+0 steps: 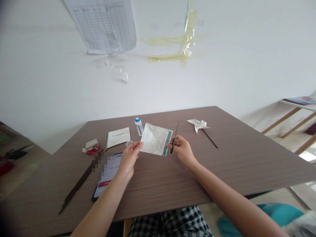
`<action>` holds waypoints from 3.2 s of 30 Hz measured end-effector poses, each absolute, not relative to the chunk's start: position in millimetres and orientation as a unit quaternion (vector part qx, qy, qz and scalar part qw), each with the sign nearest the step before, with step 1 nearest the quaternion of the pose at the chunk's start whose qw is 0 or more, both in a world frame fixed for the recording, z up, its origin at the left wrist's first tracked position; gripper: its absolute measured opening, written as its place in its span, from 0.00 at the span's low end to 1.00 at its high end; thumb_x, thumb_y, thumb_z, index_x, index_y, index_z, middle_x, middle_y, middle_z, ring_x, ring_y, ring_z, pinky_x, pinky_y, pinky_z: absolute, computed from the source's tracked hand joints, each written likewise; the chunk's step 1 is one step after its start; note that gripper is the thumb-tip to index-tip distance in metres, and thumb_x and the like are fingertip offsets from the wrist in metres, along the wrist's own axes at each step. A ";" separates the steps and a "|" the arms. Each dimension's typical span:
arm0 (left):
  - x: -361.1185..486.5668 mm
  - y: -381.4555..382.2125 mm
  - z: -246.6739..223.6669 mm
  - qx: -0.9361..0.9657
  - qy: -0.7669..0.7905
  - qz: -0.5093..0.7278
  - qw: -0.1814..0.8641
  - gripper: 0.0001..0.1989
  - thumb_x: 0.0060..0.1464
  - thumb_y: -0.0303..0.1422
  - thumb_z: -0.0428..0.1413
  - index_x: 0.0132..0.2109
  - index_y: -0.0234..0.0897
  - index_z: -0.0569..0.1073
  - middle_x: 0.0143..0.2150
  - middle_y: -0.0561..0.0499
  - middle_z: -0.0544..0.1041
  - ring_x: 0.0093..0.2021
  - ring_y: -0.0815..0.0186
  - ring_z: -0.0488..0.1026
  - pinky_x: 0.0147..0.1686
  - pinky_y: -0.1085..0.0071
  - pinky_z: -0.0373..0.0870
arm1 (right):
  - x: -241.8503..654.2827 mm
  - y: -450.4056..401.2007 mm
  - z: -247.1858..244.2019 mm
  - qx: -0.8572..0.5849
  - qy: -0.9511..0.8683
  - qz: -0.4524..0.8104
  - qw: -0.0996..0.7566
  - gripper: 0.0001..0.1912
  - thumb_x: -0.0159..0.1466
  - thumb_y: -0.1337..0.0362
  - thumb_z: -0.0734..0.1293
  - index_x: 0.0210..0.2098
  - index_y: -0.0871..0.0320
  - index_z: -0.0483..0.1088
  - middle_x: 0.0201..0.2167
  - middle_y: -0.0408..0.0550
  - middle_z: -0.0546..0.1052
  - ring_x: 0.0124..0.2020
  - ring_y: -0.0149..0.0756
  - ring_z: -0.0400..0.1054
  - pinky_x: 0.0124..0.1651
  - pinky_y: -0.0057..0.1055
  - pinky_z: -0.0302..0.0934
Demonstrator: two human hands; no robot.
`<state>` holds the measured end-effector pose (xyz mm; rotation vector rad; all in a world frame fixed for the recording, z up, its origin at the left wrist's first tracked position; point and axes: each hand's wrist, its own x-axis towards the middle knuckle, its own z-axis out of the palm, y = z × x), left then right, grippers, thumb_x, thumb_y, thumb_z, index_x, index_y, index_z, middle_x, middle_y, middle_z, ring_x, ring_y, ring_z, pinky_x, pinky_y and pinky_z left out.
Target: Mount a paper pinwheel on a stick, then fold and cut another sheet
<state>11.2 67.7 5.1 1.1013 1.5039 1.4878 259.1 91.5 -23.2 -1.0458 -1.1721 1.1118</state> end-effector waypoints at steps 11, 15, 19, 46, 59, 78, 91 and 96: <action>36.8 56.0 5.3 0.448 0.504 0.499 0.545 0.15 0.45 0.37 0.81 0.38 0.39 0.89 0.45 0.39 0.92 0.45 0.52 0.87 0.41 0.66 0.76 | 253.9 89.1 -26.7 -0.453 -0.491 0.445 0.596 0.31 0.53 0.41 0.87 0.40 0.50 0.71 0.35 0.46 0.86 0.39 0.47 0.80 0.46 0.42 0.72; 40.2 56.9 1.3 0.427 0.518 0.506 0.541 0.11 0.46 0.36 0.80 0.33 0.39 0.88 0.37 0.43 0.90 0.39 0.55 0.86 0.39 0.66 0.78 | 249.8 87.3 -30.2 -0.444 -0.488 0.461 0.593 0.29 0.53 0.44 0.87 0.40 0.51 0.74 0.38 0.49 0.88 0.42 0.48 0.82 0.49 0.43 0.74; 36.6 58.4 0.4 0.415 0.519 0.532 0.525 0.17 0.44 0.41 0.82 0.30 0.39 0.84 0.33 0.45 0.88 0.37 0.55 0.86 0.38 0.65 0.80 | 246.0 84.7 -31.7 -0.431 -0.484 0.487 0.585 0.29 0.53 0.45 0.87 0.45 0.52 0.79 0.40 0.50 0.90 0.46 0.52 0.85 0.53 0.46 0.76; 21.6 62.1 17.3 0.374 0.544 0.619 0.425 0.17 0.42 0.42 0.76 0.32 0.39 0.80 0.34 0.46 0.86 0.29 0.59 0.85 0.26 0.72 0.67 | 237.6 65.9 -25.9 -0.433 -0.632 0.519 0.380 0.24 0.74 0.35 0.70 0.47 0.48 0.68 0.31 0.46 0.88 0.33 0.44 0.76 0.44 0.41 0.68; 15.9 62.3 18.8 0.364 0.538 0.642 0.407 0.20 0.42 0.45 0.78 0.33 0.38 0.81 0.33 0.46 0.86 0.30 0.58 0.85 0.28 0.70 0.69 | 227.2 46.4 -11.6 -0.357 -0.694 0.537 0.319 0.18 0.70 0.45 0.76 0.46 0.49 0.72 0.30 0.45 0.88 0.31 0.44 0.79 0.40 0.39 0.71; 27.9 59.7 14.4 0.376 0.517 0.627 0.445 0.18 0.41 0.44 0.77 0.32 0.39 0.81 0.32 0.45 0.88 0.29 0.59 0.86 0.27 0.72 0.66 | 228.2 47.4 -13.6 -0.383 -0.727 0.479 0.309 0.13 0.71 0.49 0.73 0.47 0.49 0.74 0.29 0.45 0.86 0.30 0.46 0.79 0.39 0.42 0.70; 29.0 58.6 18.6 0.367 0.515 0.632 0.447 0.17 0.39 0.44 0.75 0.31 0.39 0.80 0.31 0.45 0.88 0.28 0.60 0.84 0.27 0.71 0.65 | 229.3 47.0 -11.8 -0.388 -0.721 0.487 0.304 0.15 0.71 0.46 0.74 0.47 0.49 0.74 0.29 0.46 0.86 0.31 0.46 0.78 0.41 0.42 0.70; 28.6 58.7 17.9 0.368 0.517 0.632 0.445 0.17 0.39 0.44 0.75 0.31 0.39 0.81 0.31 0.45 0.88 0.28 0.60 0.84 0.27 0.71 0.65 | 229.1 47.4 -10.7 -0.386 -0.731 0.479 0.296 0.17 0.71 0.46 0.72 0.48 0.52 0.72 0.30 0.47 0.86 0.31 0.45 0.77 0.41 0.42 0.69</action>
